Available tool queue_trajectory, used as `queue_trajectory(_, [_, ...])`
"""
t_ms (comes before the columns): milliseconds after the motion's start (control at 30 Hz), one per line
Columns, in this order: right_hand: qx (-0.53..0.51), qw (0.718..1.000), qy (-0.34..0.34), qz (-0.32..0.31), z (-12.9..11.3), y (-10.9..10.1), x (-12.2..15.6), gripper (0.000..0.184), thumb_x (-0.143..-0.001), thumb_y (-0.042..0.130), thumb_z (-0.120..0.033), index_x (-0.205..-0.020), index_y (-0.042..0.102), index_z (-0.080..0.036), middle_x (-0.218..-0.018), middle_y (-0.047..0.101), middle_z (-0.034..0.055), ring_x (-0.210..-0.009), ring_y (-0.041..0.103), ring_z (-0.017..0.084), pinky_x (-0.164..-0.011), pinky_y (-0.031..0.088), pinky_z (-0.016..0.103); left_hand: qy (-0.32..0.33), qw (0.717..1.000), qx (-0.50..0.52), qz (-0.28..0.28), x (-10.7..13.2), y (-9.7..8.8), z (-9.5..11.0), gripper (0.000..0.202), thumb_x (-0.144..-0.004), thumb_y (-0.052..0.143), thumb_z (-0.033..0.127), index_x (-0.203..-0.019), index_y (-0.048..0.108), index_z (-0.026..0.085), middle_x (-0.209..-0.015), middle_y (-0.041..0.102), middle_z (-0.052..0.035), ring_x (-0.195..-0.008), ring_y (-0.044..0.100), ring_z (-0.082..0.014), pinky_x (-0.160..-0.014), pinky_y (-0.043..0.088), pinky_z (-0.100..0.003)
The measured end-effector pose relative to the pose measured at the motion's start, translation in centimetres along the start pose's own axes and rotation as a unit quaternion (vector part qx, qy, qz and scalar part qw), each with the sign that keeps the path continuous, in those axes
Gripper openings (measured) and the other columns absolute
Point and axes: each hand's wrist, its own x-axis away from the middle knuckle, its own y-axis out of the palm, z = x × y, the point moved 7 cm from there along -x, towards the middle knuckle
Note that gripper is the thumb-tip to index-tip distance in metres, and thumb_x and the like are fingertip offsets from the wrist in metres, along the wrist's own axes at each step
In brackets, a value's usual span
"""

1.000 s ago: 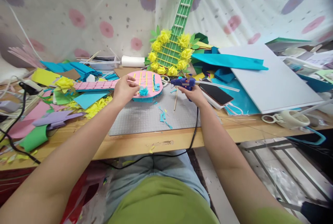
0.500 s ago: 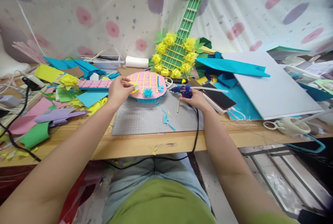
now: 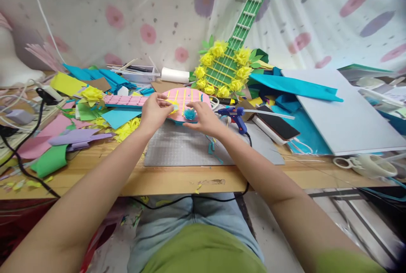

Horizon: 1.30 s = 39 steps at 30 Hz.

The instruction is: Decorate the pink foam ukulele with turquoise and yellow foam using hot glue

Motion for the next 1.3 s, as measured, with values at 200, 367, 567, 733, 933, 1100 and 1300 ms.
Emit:
queue_trajectory(200, [0.022, 0.998, 0.037, 0.037, 0.3, 2.1, -1.7, 0.038, -0.072, 0.055, -0.021, -0.110, 0.053, -0.018, -0.105, 0.061, 0.0111, -0.103, 0.052, 0.027, -0.091, 0.038, 0.041, -0.008, 1.000, 0.027, 0.007, -0.3, -0.5, -0.4, 0.036, -0.060, 0.067, 0.016, -0.091, 0.048, 0.018, -0.080, 0.065, 0.0000, -0.069, 0.063, -0.0135, -0.058, 0.053, -0.025])
queue_trajectory(367, [-0.090, 0.990, 0.081, 0.068, 1.4, 1.8, -1.5, 0.031, -0.069, 0.051, -0.019, -0.100, 0.054, -0.021, -0.093, 0.063, 0.0057, -0.092, 0.057, 0.022, -0.085, 0.041, 0.038, 0.018, 1.000, -0.015, -0.003, -0.8, 0.1, -1.0, 0.033, -0.060, 0.066, 0.016, -0.089, 0.051, 0.019, -0.076, 0.065, 0.0014, -0.072, 0.064, -0.0145, -0.068, 0.053, -0.028])
queue_trajectory(567, [-0.227, 0.957, 0.158, 0.087, 3.7, 1.9, -0.9, 0.023, -0.065, 0.052, -0.021, -0.088, 0.055, -0.021, -0.087, 0.064, 0.0012, -0.085, 0.060, 0.016, -0.081, 0.044, 0.033, 0.023, 0.997, -0.064, -0.028, -0.5, 1.7, -0.3, 0.028, -0.060, 0.063, 0.015, -0.085, 0.053, 0.020, -0.070, 0.063, 0.0025, -0.067, 0.063, -0.0154, -0.067, 0.052, -0.029])
queue_trajectory(733, [-0.253, 0.950, 0.160, 0.085, 3.7, 1.8, -0.8, 0.020, -0.063, 0.052, -0.020, -0.083, 0.055, -0.021, -0.088, 0.064, 0.0016, -0.085, 0.060, 0.016, -0.081, 0.044, 0.033, 0.010, 0.989, -0.133, -0.068, 0.5, 2.5, 1.2, 0.026, -0.060, 0.062, 0.010, -0.082, 0.052, 0.020, -0.066, 0.063, 0.0016, -0.062, 0.062, -0.0166, -0.064, 0.049, -0.029])
queue_trajectory(933, [-0.256, 0.947, 0.172, 0.084, 3.6, 1.7, -0.6, 0.020, -0.062, 0.052, -0.019, -0.081, 0.055, -0.021, -0.086, 0.064, 0.0003, -0.084, 0.060, 0.016, -0.081, 0.044, 0.034, -0.009, 0.979, -0.182, -0.088, 1.0, 3.2, 1.1, 0.027, -0.061, 0.061, 0.009, -0.082, 0.051, 0.021, -0.068, 0.065, 0.0006, -0.061, 0.063, -0.0189, -0.061, 0.047, -0.030])
queue_trajectory(1100, [-0.255, 0.950, 0.162, 0.086, 3.7, 1.8, -0.6, 0.018, -0.063, 0.052, -0.020, -0.081, 0.056, -0.021, -0.088, 0.064, 0.0006, -0.084, 0.060, 0.016, -0.080, 0.044, 0.033, 0.028, 0.971, -0.226, -0.076, 1.1, 4.0, 1.0, 0.023, -0.063, 0.060, 0.009, -0.079, 0.049, 0.021, -0.074, 0.066, -0.0025, -0.076, 0.064, -0.0222, -0.068, 0.047, -0.032])
queue_trajectory(1300, [-0.245, 0.952, 0.163, 0.080, 3.4, 1.8, -0.5, 0.019, -0.064, 0.051, -0.018, -0.082, 0.055, -0.021, -0.089, 0.064, 0.0006, -0.085, 0.060, 0.016, -0.080, 0.043, 0.033, 0.020, 0.971, -0.225, -0.076, 1.2, 4.2, 0.4, 0.023, -0.063, 0.059, 0.009, -0.080, 0.050, 0.022, -0.075, 0.066, -0.0027, -0.076, 0.064, -0.0224, -0.067, 0.047, -0.032])
